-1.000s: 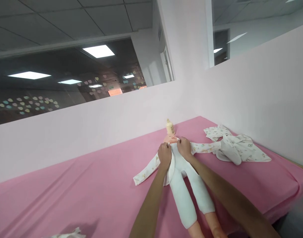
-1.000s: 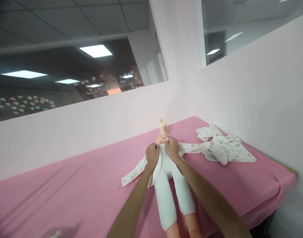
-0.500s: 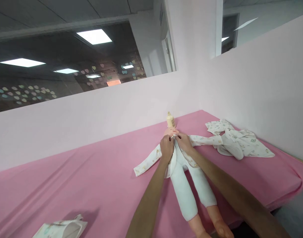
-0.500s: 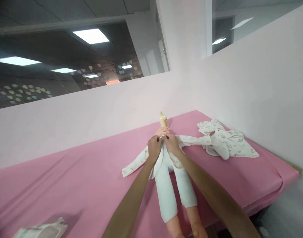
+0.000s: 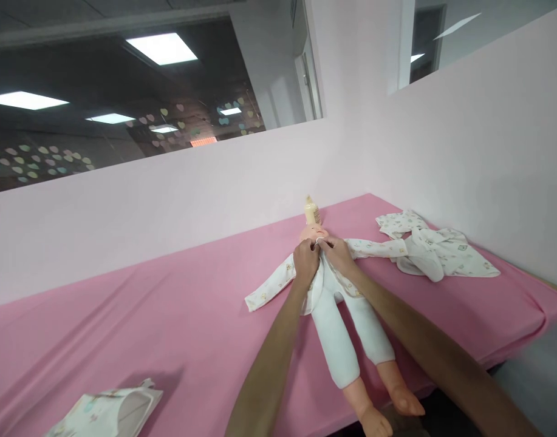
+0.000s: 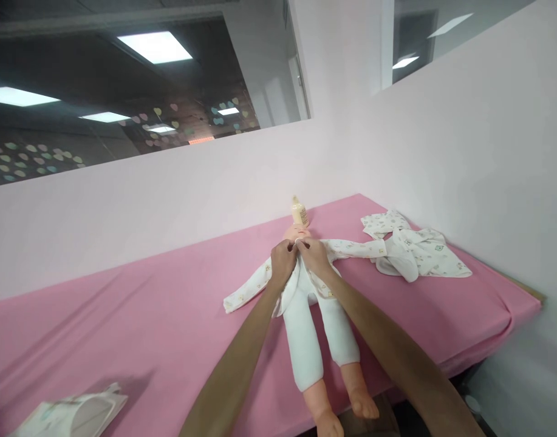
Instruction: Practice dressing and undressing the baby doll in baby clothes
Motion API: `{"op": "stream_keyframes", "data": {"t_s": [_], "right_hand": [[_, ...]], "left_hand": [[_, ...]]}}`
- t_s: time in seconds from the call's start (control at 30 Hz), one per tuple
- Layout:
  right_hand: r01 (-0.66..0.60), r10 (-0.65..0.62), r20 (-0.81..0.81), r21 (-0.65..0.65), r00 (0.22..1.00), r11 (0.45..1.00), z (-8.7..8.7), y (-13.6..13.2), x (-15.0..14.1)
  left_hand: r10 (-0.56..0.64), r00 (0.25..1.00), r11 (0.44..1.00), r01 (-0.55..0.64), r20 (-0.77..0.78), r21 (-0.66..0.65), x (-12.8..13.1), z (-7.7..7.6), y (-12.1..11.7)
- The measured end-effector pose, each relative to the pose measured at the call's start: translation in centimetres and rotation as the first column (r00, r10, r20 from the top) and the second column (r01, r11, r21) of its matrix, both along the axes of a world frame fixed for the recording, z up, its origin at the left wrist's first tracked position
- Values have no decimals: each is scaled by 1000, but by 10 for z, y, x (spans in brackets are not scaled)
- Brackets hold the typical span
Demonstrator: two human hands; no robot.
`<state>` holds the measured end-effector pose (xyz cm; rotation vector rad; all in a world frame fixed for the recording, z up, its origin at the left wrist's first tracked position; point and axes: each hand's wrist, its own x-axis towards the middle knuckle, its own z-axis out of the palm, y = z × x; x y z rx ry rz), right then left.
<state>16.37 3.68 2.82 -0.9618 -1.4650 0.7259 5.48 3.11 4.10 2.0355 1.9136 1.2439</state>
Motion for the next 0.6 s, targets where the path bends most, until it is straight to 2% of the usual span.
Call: {"op": "stream_keyframes", "data": {"t_s": [0.13, 0.2, 0.4, 0.53, 0.6], "right_hand": [[12, -14, 88, 24, 996, 1000, 1, -2, 2], [7, -13, 107, 57, 994, 998, 2, -3, 3], [-4, -4, 117, 69, 993, 998, 0, -4, 3], [59, -58, 85, -15, 995, 998, 0, -7, 3], [88, -86, 104, -11, 991, 996, 0, -8, 2]], "left_hand": [[-146, 964, 987, 156, 222, -28, -4, 4, -1], [-171, 947, 980, 192, 272, -50, -7, 6, -1], [-186, 946, 974, 212, 264, -74, -12, 7, 2], [-166, 953, 980, 187, 252, -65, -10, 7, 4], [-151, 951, 982, 175, 270, -69, -9, 6, 5]]}}
